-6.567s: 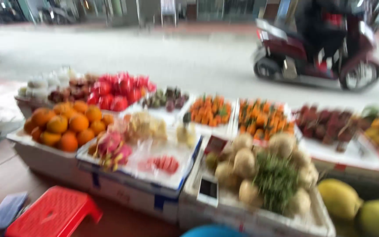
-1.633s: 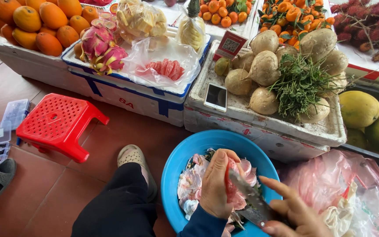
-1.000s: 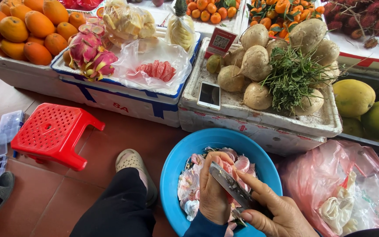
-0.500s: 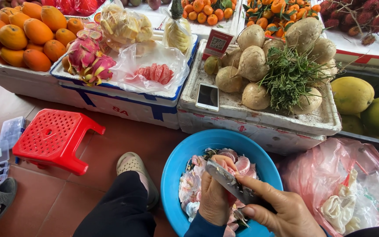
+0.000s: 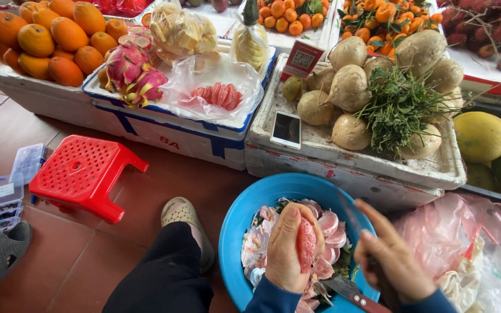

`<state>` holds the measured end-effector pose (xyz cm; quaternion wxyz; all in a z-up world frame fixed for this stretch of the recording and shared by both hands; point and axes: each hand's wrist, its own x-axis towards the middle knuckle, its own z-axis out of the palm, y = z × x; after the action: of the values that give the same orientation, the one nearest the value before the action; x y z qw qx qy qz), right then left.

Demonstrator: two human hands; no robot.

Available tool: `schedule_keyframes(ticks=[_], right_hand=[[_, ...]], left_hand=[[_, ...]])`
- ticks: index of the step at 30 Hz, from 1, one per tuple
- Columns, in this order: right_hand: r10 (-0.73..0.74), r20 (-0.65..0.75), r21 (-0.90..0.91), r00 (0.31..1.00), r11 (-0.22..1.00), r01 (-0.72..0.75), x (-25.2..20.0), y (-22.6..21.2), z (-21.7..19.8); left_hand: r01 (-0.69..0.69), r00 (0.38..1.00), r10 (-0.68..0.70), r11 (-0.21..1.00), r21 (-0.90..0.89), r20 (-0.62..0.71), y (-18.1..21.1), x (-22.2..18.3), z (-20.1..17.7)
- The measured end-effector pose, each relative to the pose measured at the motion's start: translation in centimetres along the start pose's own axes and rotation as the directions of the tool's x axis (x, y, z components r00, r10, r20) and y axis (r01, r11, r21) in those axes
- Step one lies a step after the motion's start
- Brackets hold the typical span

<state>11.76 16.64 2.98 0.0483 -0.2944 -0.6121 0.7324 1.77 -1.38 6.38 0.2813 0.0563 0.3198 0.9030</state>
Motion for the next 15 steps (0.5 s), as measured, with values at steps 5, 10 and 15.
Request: schedule_keyframes(ticks=[5,10,15], right_hand=[[0.408,-0.134,-0.28,0.903,0.859,-0.429,3.2,14.9,2.1],[0.507,0.282,-0.947,0.815,0.283,0.152,3.6,19.7,3.0],[-0.098,0.376,-0.525,0.922,0.797,0.298,5.4,13.3,-1.8]], left_hand=[[-0.059,0.995,0.051,0.995,-0.082,-0.091,-0.5,1.0,-1.1],[-0.032,0.95,-0.066,0.951,-0.307,-0.304,-0.9,2.3,-2.5],[-0.067,0.915,-0.073,0.943,-0.326,-0.397,-0.7,2.6,-3.5]])
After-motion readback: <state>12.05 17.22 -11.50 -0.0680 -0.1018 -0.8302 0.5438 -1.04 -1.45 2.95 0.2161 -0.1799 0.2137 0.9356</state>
